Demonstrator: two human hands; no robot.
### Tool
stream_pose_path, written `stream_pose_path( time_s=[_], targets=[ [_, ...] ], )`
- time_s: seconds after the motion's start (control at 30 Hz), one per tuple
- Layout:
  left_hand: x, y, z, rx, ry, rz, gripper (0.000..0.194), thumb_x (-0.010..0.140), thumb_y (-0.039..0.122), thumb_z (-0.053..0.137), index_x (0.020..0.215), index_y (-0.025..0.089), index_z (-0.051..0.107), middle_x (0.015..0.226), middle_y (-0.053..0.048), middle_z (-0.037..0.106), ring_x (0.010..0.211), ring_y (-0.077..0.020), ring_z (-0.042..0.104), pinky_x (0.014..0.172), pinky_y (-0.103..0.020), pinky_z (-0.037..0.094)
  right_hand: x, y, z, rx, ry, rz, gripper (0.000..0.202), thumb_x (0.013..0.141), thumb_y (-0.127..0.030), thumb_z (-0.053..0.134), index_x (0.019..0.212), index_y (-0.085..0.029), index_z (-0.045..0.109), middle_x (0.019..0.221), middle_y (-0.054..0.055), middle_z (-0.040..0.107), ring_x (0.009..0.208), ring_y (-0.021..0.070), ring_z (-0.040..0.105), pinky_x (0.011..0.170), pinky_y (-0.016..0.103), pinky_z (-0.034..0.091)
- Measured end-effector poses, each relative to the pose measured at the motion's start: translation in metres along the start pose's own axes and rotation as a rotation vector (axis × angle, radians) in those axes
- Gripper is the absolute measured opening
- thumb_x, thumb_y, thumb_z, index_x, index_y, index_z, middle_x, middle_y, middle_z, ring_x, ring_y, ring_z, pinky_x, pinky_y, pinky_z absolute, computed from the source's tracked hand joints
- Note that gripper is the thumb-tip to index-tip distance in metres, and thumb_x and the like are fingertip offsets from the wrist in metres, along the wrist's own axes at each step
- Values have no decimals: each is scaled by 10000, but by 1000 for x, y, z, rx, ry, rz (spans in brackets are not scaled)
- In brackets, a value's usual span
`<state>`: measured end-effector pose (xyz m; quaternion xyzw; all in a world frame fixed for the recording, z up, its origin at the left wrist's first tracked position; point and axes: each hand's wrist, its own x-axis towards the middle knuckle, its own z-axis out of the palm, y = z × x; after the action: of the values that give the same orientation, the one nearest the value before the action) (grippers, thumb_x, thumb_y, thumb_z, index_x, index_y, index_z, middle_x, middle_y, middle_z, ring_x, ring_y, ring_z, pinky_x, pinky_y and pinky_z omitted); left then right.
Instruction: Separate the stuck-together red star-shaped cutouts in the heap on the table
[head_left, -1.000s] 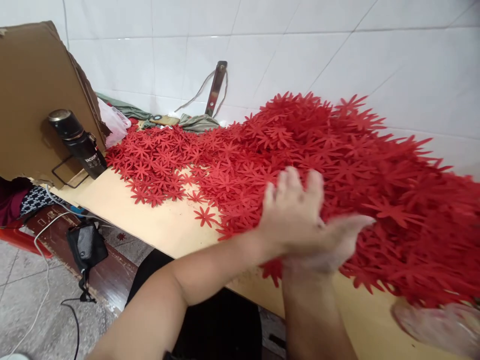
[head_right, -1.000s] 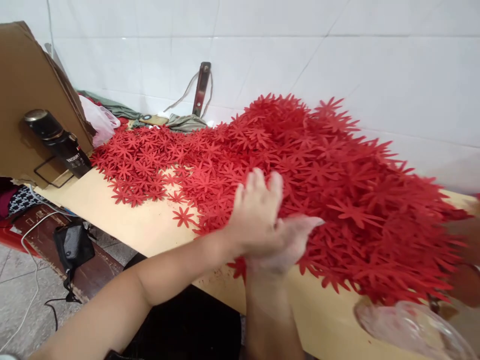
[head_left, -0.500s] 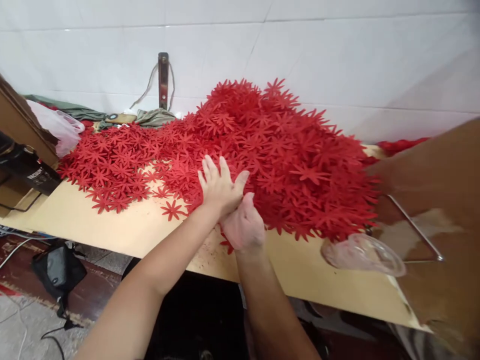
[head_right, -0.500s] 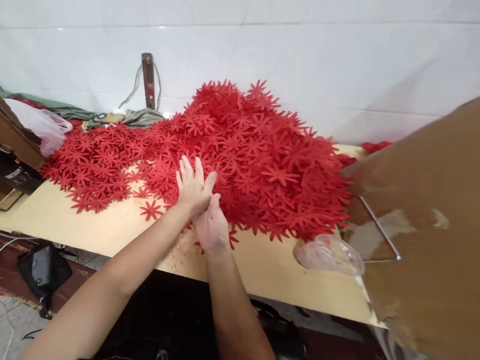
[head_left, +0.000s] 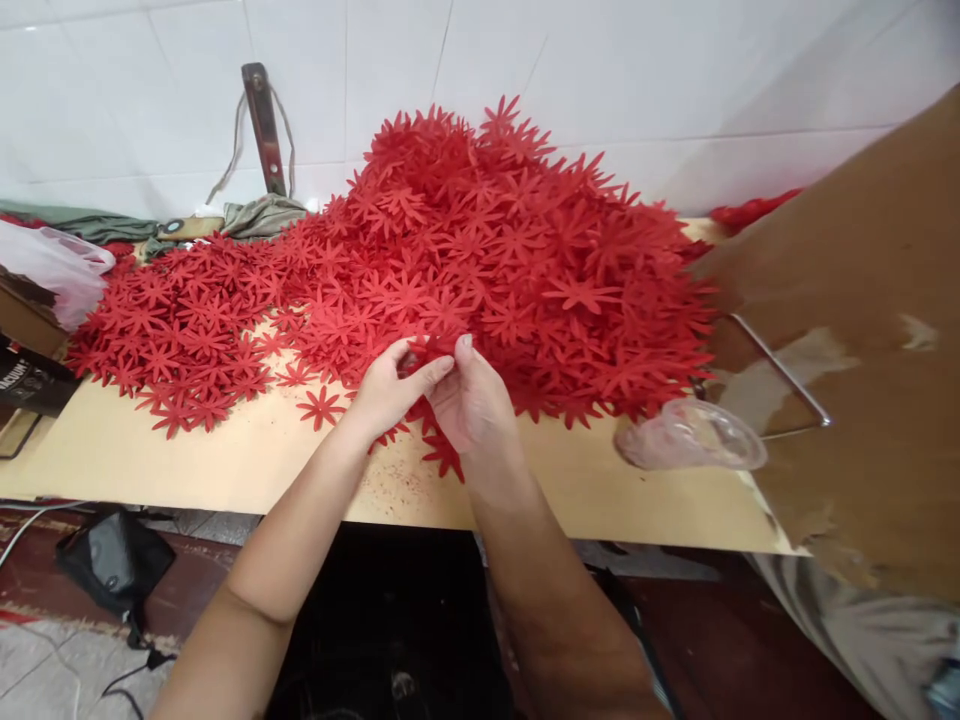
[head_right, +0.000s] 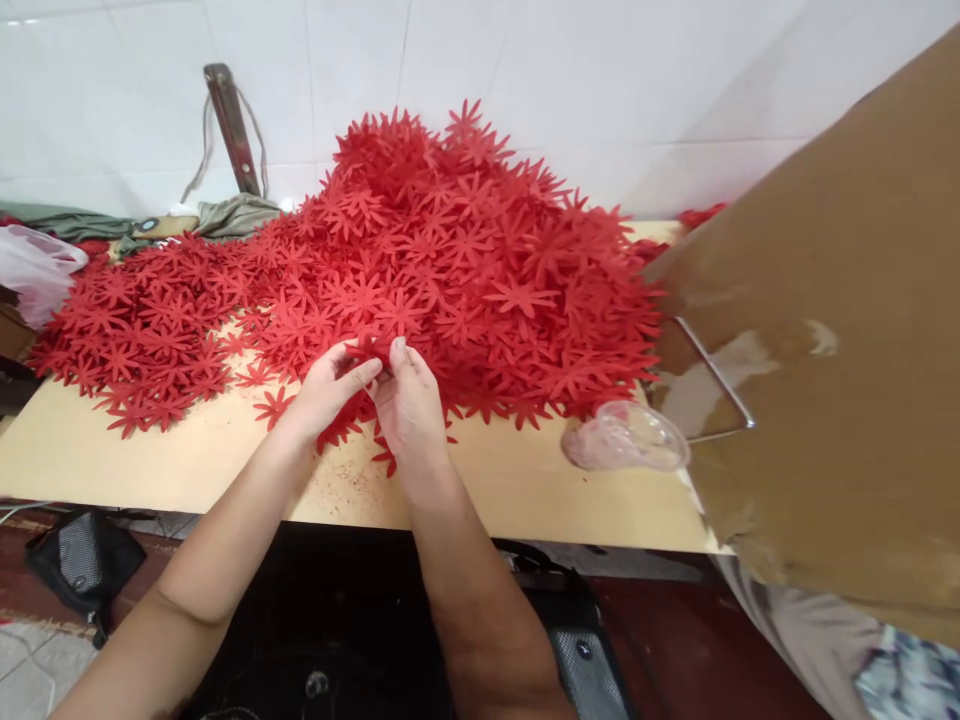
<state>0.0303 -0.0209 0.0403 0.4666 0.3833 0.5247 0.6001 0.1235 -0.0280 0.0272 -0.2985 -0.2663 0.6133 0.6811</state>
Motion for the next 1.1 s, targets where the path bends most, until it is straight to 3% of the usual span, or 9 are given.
stream_pose_path(
  time_s=[0.2,0.37,0.53,0.7,0.8,0.9,1.1],
  targets=[
    [5,-6,1,-41,11,37,264,618,203,763,860,168,663,917,-21,665,880,-141,603,896,-302,425,1,2,-3,-164,57,-94,262,750,-469,661,779,-220,585,816,-25,660,737,91,626,693,247,556],
    [12,-14,-6,-118,207,69,65,689,158,662,711,163,601,704,34,626,687,-79,570,773,-242,448,2,3,-6,-303,52,-11,433,637,-597,691,803,-226,543,781,-37,597,693,93,595,604,257,564],
    [9,-16,-9,-198,209,16,207,624,134,704,806,166,611,693,48,629,670,-77,580,737,-237,457,7,1,-9,-457,19,-39,528,502,-545,798,822,-223,528,772,-30,594,697,101,584,589,248,538],
    [6,-16,-10,-225,217,-8,243,568,135,744,774,155,617,703,45,656,658,-65,580,735,-220,455,13,-2,-13,-570,-11,-156,432,572,-473,789,846,-218,574,806,-10,609,777,118,597,779,302,529],
    [6,-16,-11,-229,171,-19,226,556,152,759,727,151,611,624,56,635,593,-57,556,673,-205,443,12,-3,-12,-574,-98,-107,397,605,-458,773,882,-222,614,845,-4,649,812,128,620,795,305,525],
    [6,-17,-10,-212,132,-30,226,563,160,768,724,152,610,600,52,631,576,-70,561,657,-216,447,11,-2,-10,-542,-141,-63,327,628,-435,760,841,-207,663,821,-5,679,772,118,625,754,281,519],
    [6,-18,-11,-204,187,-23,164,666,222,732,727,155,594,615,49,622,543,-61,539,651,-226,454,13,-2,-9,-466,-171,-36,231,598,-329,785,771,-196,710,663,-45,654,550,65,523,592,231,472]
  ],
)
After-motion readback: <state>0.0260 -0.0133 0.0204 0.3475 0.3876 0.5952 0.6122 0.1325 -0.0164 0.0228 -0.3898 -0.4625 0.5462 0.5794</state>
